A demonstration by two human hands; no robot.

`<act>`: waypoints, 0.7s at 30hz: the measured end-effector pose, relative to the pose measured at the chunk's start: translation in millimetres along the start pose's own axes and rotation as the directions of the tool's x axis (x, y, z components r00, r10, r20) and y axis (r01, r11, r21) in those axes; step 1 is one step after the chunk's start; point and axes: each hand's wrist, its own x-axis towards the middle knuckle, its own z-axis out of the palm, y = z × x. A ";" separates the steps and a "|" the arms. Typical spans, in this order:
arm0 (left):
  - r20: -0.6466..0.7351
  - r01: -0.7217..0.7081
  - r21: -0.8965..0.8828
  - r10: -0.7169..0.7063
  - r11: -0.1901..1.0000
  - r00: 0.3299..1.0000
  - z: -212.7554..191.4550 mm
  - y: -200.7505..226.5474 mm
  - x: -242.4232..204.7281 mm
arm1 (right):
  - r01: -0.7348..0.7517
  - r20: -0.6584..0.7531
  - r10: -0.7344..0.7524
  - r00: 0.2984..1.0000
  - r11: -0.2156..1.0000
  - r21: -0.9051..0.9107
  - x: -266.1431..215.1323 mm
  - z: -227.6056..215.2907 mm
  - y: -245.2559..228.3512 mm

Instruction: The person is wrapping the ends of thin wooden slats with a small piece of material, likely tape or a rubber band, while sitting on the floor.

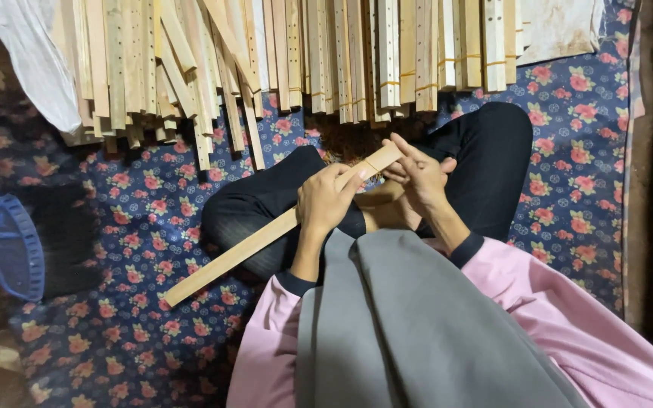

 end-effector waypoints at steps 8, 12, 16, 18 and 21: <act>0.058 -0.071 0.083 0.066 0.994 0.996 -5.0 -1.2 -0.9 | 0.077 0.133 -0.022 0.991 0.901 -0.426 21.9 -5.8 -28.3; 0.085 -0.110 0.073 0.104 0.991 0.991 -4.2 -1.6 -2.7 | 0.029 0.157 0.035 0.987 0.922 -0.385 24.5 0.5 -42.5; 0.116 -0.075 0.102 0.063 0.992 0.991 7.7 -10.3 -4.7 | 0.091 0.352 0.171 0.920 0.782 -0.617 30.0 1.5 -54.6; 0.138 -0.080 0.102 0.065 0.992 0.988 15.1 -11.7 -10.1 | 0.117 0.408 0.238 0.881 0.726 -0.677 30.4 -8.1 -50.1; 0.132 -0.072 0.109 0.057 0.991 0.990 12.1 -10.0 -8.0 | 0.063 0.402 0.245 0.882 0.784 -0.617 38.8 -15.6 -44.7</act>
